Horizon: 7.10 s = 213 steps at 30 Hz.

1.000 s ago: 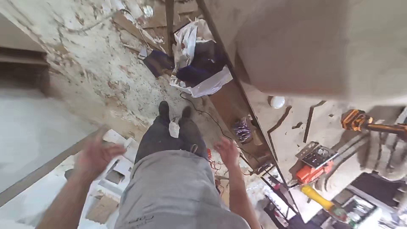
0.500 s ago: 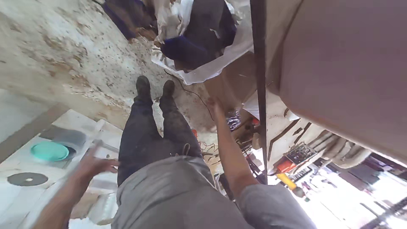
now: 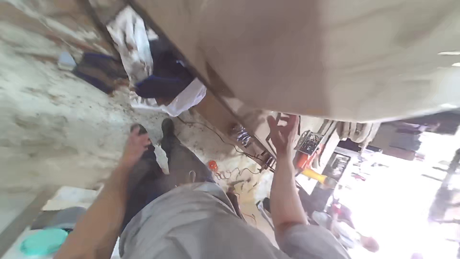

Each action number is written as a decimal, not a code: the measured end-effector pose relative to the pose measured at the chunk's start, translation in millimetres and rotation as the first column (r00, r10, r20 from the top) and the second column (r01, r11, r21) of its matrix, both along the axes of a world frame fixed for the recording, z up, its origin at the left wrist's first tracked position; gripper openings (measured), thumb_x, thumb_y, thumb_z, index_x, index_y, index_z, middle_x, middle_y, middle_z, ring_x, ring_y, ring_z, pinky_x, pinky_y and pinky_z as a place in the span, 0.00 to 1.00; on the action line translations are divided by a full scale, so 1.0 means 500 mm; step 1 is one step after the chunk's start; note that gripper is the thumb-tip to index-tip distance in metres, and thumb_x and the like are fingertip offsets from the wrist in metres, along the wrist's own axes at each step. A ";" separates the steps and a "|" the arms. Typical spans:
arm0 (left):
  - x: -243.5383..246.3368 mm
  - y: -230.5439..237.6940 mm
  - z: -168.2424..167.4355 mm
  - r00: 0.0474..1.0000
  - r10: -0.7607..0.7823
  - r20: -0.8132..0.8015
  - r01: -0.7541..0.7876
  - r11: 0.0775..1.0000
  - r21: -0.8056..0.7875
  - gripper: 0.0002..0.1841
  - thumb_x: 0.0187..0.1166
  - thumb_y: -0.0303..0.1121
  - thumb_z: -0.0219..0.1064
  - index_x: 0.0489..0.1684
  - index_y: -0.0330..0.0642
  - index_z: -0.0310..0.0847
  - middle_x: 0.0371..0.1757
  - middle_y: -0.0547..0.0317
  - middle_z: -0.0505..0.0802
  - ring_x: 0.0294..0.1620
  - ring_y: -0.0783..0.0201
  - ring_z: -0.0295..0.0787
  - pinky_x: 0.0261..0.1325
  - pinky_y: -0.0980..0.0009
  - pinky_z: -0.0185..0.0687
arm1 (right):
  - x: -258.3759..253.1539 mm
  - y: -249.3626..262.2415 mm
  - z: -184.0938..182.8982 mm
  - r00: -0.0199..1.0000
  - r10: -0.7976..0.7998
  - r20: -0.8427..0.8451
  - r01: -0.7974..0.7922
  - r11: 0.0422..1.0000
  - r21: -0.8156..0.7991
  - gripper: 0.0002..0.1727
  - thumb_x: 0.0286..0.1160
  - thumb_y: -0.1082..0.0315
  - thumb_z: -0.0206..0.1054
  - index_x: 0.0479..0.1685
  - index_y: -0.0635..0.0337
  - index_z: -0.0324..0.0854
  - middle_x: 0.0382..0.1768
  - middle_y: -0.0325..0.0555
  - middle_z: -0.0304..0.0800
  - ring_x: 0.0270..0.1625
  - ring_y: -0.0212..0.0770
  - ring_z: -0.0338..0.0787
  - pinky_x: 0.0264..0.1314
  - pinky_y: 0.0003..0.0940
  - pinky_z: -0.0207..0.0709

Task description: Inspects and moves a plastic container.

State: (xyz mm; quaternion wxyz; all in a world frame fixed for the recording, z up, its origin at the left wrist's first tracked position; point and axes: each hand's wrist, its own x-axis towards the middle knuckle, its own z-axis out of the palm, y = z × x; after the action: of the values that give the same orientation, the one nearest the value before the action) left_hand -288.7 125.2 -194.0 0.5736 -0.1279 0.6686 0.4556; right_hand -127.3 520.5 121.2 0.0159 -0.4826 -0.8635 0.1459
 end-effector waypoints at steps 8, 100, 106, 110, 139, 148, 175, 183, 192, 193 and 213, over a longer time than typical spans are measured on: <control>-0.003 -0.254 0.119 0.969 0.243 -0.042 -0.245 0.928 -0.280 0.30 0.95 0.49 0.46 0.90 0.41 0.56 0.80 0.35 0.77 0.69 0.39 0.83 0.65 0.40 0.79 | -0.048 0.134 0.112 0.994 0.078 0.073 -0.071 0.994 -0.088 0.27 0.68 0.53 0.77 0.65 0.57 0.86 0.65 0.62 0.86 0.66 0.59 0.87 0.67 0.63 0.80; 0.272 -0.449 0.090 0.690 0.723 -0.021 -0.702 0.662 -0.264 0.32 0.94 0.54 0.33 0.87 0.44 0.59 0.77 0.42 0.81 0.66 0.50 0.86 0.65 0.49 0.79 | -0.358 0.041 0.591 0.206 0.864 0.460 -0.953 0.284 -0.106 0.35 0.82 0.52 0.64 0.90 0.43 0.63 0.62 0.60 0.83 0.50 0.58 0.89 0.52 0.60 0.83; 0.304 -0.440 0.102 0.672 0.740 -0.001 -0.701 0.637 -0.321 0.32 0.94 0.54 0.32 0.84 0.45 0.63 0.71 0.45 0.85 0.55 0.57 0.88 0.56 0.55 0.80 | -0.362 0.025 0.573 0.323 0.831 0.453 -0.922 0.385 -0.050 0.32 0.81 0.47 0.64 0.80 0.55 0.72 0.37 0.56 0.88 0.34 0.56 0.89 0.41 0.61 0.82; 0.304 -0.419 0.103 0.691 0.722 -0.009 -0.685 0.651 -0.328 0.31 0.94 0.53 0.31 0.83 0.45 0.65 0.68 0.48 0.87 0.50 0.60 0.88 0.52 0.57 0.80 | -0.381 -0.036 0.557 0.542 0.578 0.610 -0.778 0.619 0.105 0.42 0.83 0.31 0.45 0.58 0.66 0.82 0.32 0.65 0.87 0.41 0.70 0.90 0.45 0.72 0.76; 0.283 -0.448 0.133 0.684 0.729 -0.034 -0.710 0.653 -0.264 0.32 0.94 0.53 0.29 0.89 0.45 0.57 0.76 0.45 0.82 0.61 0.55 0.88 0.61 0.55 0.81 | -0.358 0.026 0.592 0.264 0.846 0.464 -0.939 0.336 -0.078 0.32 0.81 0.57 0.68 0.85 0.50 0.68 0.62 0.60 0.82 0.48 0.57 0.89 0.52 0.58 0.83; 0.314 -0.438 0.130 0.686 0.728 -0.013 -0.696 0.650 -0.304 0.33 0.94 0.55 0.27 0.88 0.45 0.58 0.75 0.46 0.82 0.59 0.58 0.87 0.59 0.57 0.79 | -0.382 -0.055 0.554 0.635 0.510 0.580 -0.702 0.695 0.158 0.42 0.85 0.33 0.46 0.60 0.68 0.81 0.43 0.67 0.89 0.54 0.69 0.90 0.57 0.71 0.75; 0.384 -0.455 0.160 0.632 0.774 -0.035 -0.738 0.587 -0.333 0.34 0.94 0.56 0.27 0.89 0.45 0.57 0.79 0.44 0.80 0.63 0.55 0.86 0.62 0.53 0.79 | -0.368 0.022 0.579 0.319 0.791 0.523 -0.915 0.401 -0.048 0.34 0.81 0.47 0.65 0.81 0.59 0.72 0.36 0.58 0.90 0.37 0.62 0.91 0.45 0.69 0.81; 0.337 -0.441 0.151 0.690 0.722 -0.040 -0.696 0.648 -0.310 0.32 0.94 0.54 0.30 0.85 0.46 0.62 0.73 0.47 0.84 0.55 0.59 0.87 0.56 0.57 0.79 | -0.378 -0.007 0.567 0.536 0.605 0.589 -0.776 0.628 0.062 0.46 0.79 0.24 0.45 0.56 0.62 0.85 0.44 0.64 0.92 0.52 0.68 0.91 0.56 0.75 0.76; 0.273 -0.458 0.150 0.692 0.719 -0.068 -0.707 0.655 -0.265 0.34 0.94 0.55 0.27 0.89 0.45 0.57 0.77 0.43 0.81 0.62 0.53 0.88 0.62 0.53 0.81 | -0.343 0.058 0.566 0.308 0.906 0.290 -0.949 0.315 0.023 0.27 0.82 0.55 0.65 0.81 0.47 0.77 0.56 0.59 0.83 0.43 0.49 0.88 0.45 0.48 0.84; 0.277 -0.462 0.142 0.692 0.720 -0.063 -0.705 0.653 -0.276 0.34 0.94 0.55 0.28 0.88 0.45 0.58 0.76 0.43 0.81 0.62 0.54 0.88 0.62 0.53 0.81 | -0.346 0.053 0.563 0.340 0.892 0.299 -0.936 0.351 0.019 0.28 0.81 0.54 0.65 0.80 0.47 0.78 0.53 0.59 0.82 0.42 0.49 0.87 0.44 0.49 0.83; 0.339 -0.485 0.175 0.686 0.725 -0.059 -0.710 0.650 -0.272 0.33 0.93 0.54 0.29 0.89 0.44 0.55 0.80 0.42 0.77 0.65 0.53 0.85 0.64 0.53 0.79 | -0.406 0.157 0.572 0.347 0.801 0.487 -0.930 0.362 0.067 0.29 0.66 0.71 0.74 0.73 0.52 0.82 0.73 0.61 0.80 0.79 0.66 0.75 0.76 0.68 0.71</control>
State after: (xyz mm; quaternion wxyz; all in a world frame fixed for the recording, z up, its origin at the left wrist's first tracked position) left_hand -119.2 -117.5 -106.4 0.3415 -0.4718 0.6035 0.5447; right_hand -330.6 599.0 407.2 -0.1482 0.0526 -0.9812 -0.1116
